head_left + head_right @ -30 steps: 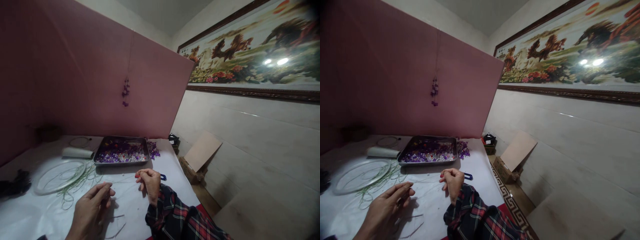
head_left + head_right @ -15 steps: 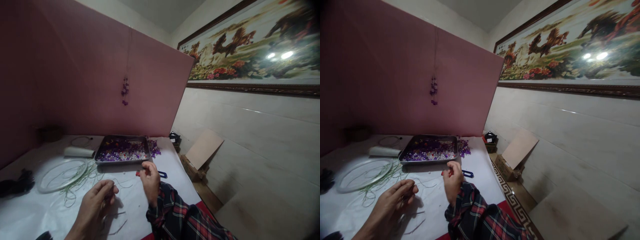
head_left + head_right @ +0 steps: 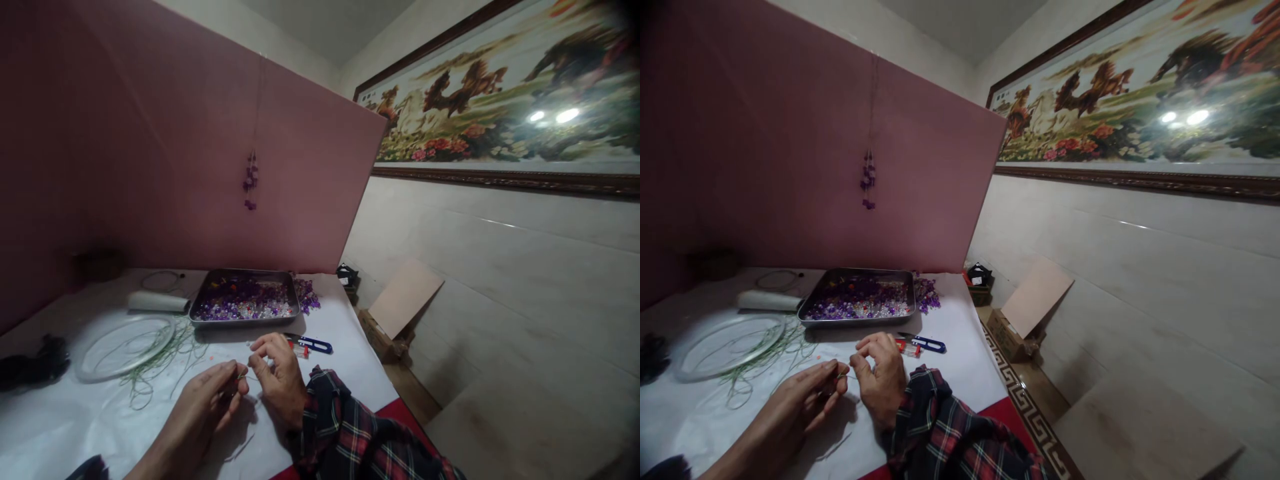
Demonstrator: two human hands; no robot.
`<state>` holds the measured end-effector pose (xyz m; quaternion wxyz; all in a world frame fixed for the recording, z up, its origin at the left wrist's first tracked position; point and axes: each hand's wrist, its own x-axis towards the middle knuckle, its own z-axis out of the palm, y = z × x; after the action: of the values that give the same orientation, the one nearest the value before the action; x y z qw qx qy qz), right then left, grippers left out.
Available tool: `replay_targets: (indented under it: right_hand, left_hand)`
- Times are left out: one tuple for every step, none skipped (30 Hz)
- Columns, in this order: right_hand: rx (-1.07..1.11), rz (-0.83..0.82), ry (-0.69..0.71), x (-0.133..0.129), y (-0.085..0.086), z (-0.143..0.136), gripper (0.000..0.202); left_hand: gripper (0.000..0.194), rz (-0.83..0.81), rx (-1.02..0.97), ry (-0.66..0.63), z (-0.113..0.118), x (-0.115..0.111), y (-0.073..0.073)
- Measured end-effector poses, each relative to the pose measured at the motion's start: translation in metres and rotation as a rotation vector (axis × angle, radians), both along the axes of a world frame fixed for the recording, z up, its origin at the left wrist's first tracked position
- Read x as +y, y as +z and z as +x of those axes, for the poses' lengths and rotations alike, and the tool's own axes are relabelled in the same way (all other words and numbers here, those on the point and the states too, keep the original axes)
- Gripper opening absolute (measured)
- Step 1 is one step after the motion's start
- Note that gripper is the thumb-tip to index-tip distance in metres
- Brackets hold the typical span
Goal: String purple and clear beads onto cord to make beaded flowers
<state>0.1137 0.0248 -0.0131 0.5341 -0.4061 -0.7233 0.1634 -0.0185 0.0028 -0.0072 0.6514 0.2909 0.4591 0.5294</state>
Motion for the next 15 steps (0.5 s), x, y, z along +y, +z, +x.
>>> replay_targets:
  right_hand:
    - [-0.030, 0.012, 0.004, 0.002, 0.003, 0.000, 0.014]
    - [-0.069, 0.025, 0.001, 0.005, 0.005, -0.001, 0.014]
    - [-0.112, 0.038, -0.012, 0.009, 0.008, -0.001, 0.013]
    - [-0.153, 0.050, -0.039, 0.011, 0.011, -0.001, 0.011]
    - [-0.172, 0.065, -0.107, 0.013, 0.013, -0.001, 0.008]
    - [-0.168, 0.078, -0.165, 0.014, 0.014, -0.001, 0.007]
    - [-0.147, 0.082, -0.201, 0.012, 0.014, -0.001, 0.011]
    - [-0.123, 0.071, -0.191, 0.009, 0.013, -0.002, 0.014]
    - [-0.086, 0.047, -0.172, 0.003, 0.010, -0.003, 0.018]
    - [-0.065, -0.018, -0.131, -0.003, 0.006, -0.005, 0.020]
    - [-0.047, -0.107, -0.096, -0.009, 0.002, -0.006, 0.014]
    - [-0.042, -0.194, -0.083, -0.015, -0.002, -0.008, 0.012]
    - [-0.054, -0.273, -0.065, -0.020, -0.006, -0.010, 0.010]
    - [-0.064, -0.332, -0.058, -0.023, -0.009, -0.010, 0.007]
    - [-0.073, -0.368, -0.061, -0.024, -0.010, -0.010, 0.008]
  left_hand:
    - [0.025, -0.001, 0.008, -0.040, 0.000, 0.000, 0.000]
    - [0.026, 0.004, 0.016, -0.080, -0.001, 0.000, 0.000]
    - [0.026, 0.011, 0.027, -0.109, -0.002, -0.001, 0.001]
    - [0.027, 0.011, 0.040, -0.118, -0.003, -0.001, 0.002]
    - [0.027, 0.008, 0.044, -0.117, -0.005, -0.001, 0.004]
    - [0.026, 0.004, 0.037, -0.111, -0.006, -0.001, 0.006]
    - [0.025, 0.000, 0.026, -0.094, -0.006, -0.001, 0.007]
    - [0.024, -0.008, 0.015, -0.075, -0.007, -0.001, 0.009]
    - [0.024, -0.013, 0.003, -0.054, -0.007, 0.000, 0.009]
    - [0.024, -0.011, -0.012, -0.028, -0.007, 0.000, 0.009]
    - [0.024, -0.012, -0.028, -0.005, -0.007, 0.001, 0.007]
    - [0.024, -0.014, -0.046, 0.014, -0.008, 0.003, 0.005]
    - [0.025, -0.018, -0.062, 0.036, -0.008, 0.005, 0.002]
    - [0.027, -0.038, -0.070, 0.052, -0.009, 0.007, -0.001]
    - [0.028, -0.040, -0.069, 0.067, -0.011, 0.010, -0.005]
